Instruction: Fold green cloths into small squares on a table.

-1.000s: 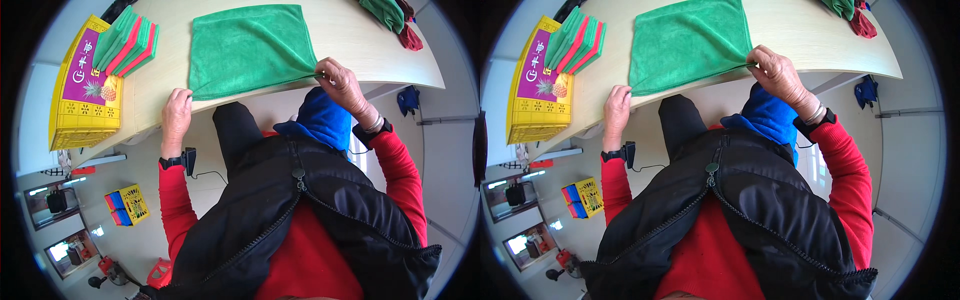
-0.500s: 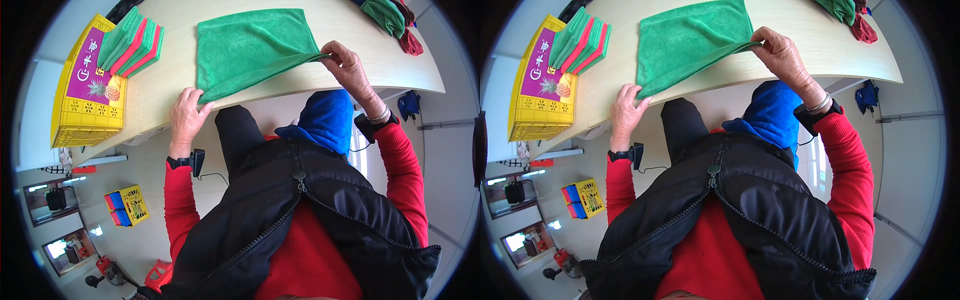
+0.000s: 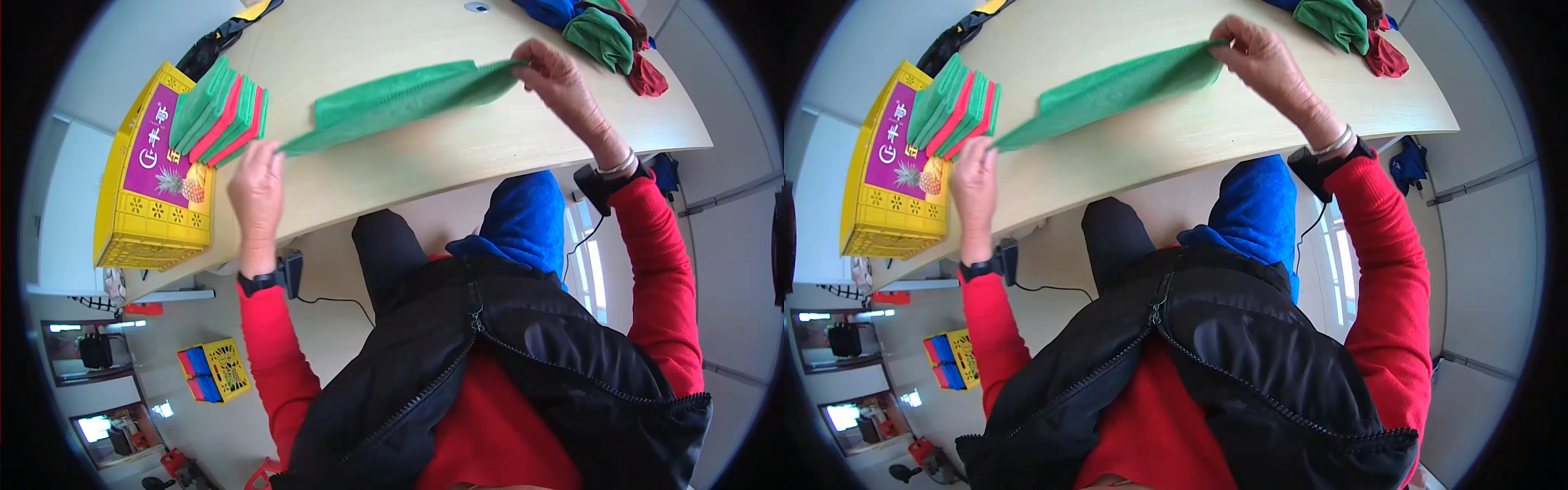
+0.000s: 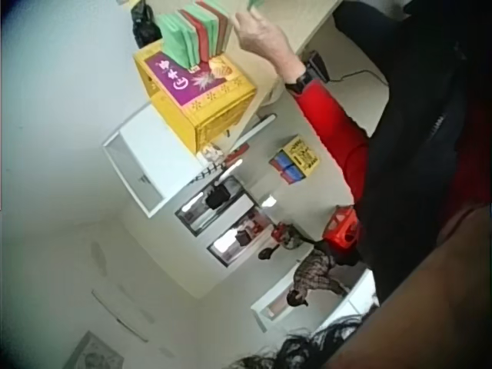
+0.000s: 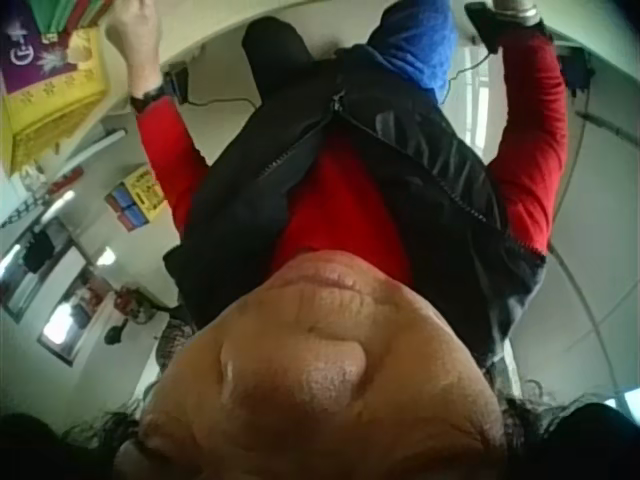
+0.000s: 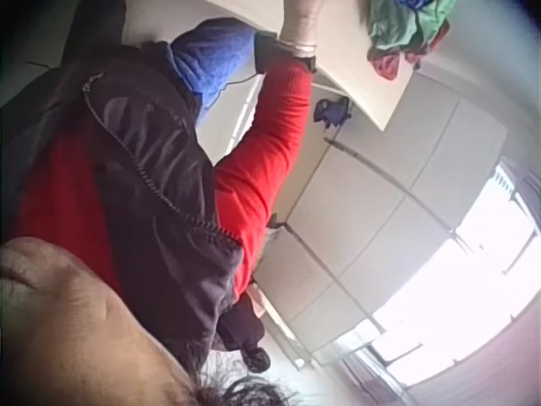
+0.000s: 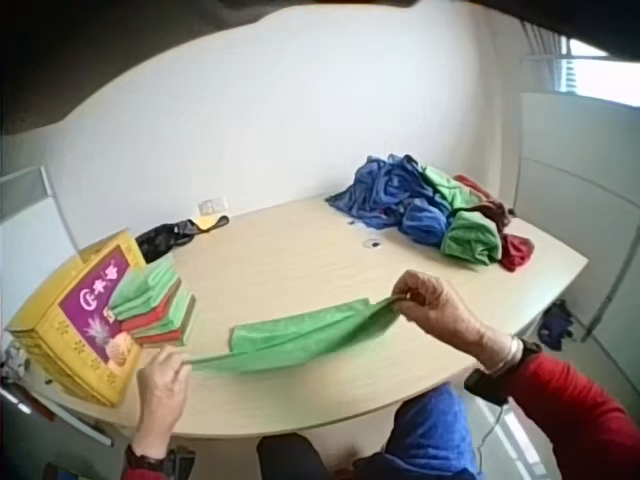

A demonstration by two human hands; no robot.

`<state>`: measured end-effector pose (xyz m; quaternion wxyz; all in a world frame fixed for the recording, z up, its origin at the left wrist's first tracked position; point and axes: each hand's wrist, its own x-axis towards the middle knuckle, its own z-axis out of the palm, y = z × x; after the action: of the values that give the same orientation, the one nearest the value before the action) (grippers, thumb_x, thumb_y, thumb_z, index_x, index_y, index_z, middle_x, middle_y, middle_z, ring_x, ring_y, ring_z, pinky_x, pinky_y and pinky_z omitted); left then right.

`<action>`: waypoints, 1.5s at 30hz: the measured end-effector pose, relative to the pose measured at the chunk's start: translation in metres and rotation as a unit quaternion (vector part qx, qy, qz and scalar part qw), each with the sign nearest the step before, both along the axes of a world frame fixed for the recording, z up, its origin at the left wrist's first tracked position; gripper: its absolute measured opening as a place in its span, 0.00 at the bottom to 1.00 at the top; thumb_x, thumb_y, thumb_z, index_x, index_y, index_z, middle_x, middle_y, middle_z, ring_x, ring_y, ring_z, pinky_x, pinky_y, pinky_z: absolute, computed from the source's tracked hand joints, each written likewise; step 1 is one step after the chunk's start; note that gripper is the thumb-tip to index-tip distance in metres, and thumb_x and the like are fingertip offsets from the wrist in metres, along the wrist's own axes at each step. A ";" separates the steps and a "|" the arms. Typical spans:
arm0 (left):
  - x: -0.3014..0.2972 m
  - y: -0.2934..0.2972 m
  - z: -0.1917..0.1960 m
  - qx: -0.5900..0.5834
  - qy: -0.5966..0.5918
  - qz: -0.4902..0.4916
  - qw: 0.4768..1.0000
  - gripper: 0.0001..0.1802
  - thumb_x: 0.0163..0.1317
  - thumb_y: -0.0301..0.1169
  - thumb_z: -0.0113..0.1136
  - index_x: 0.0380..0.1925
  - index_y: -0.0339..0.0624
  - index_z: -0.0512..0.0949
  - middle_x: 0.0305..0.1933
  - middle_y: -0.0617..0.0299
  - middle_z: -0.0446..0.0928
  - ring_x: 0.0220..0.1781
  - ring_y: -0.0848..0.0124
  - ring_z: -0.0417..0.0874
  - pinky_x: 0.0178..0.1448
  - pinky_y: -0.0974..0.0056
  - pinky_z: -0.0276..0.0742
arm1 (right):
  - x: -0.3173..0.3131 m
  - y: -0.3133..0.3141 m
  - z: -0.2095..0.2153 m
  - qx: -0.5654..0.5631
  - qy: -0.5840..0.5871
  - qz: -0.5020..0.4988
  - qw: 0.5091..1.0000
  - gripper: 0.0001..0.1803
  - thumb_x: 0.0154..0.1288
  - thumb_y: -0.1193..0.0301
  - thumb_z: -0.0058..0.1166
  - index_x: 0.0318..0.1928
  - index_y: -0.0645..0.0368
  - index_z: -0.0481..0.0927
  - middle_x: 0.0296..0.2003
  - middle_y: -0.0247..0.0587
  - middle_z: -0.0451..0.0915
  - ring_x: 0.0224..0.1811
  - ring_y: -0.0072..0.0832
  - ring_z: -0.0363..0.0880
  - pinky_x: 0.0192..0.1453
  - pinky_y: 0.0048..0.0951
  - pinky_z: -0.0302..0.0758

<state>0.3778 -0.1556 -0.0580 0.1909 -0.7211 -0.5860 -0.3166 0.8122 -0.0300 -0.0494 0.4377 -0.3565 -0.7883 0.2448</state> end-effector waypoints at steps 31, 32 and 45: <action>-0.007 0.007 0.189 -0.148 -0.428 -0.179 0.873 0.12 0.71 0.30 0.60 0.50 0.35 0.80 0.35 0.72 0.77 0.26 0.85 0.62 0.30 0.79 0.58 | 0.040 0.029 0.171 -0.129 0.044 0.090 0.987 0.08 0.72 0.67 0.60 0.46 0.56 0.81 0.26 0.28 0.78 0.25 0.14 0.74 0.32 0.13 0.70; -0.006 0.007 0.190 -0.147 -0.427 -0.180 0.874 0.12 0.71 0.30 0.60 0.50 0.35 0.80 0.35 0.72 0.77 0.26 0.85 0.62 0.30 0.79 0.58 | 0.041 0.029 0.171 -0.167 0.066 0.118 0.977 0.08 0.72 0.67 0.60 0.45 0.56 0.81 0.27 0.28 0.78 0.24 0.14 0.75 0.31 0.13 0.71; -0.016 0.021 0.186 -0.203 -0.497 -0.211 0.817 0.12 0.71 0.35 0.60 0.46 0.37 0.81 0.28 0.76 0.73 0.21 0.87 0.61 0.24 0.78 0.52 | 0.025 0.041 0.162 -0.246 0.136 0.146 0.949 0.07 0.73 0.67 0.58 0.41 0.57 0.78 0.29 0.30 0.80 0.25 0.17 0.82 0.34 0.15 0.81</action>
<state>0.3613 -0.1344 0.1276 -0.3485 -0.5942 -0.4858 -0.5380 0.8375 0.0115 0.1125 0.3990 -0.2978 -0.6799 0.5383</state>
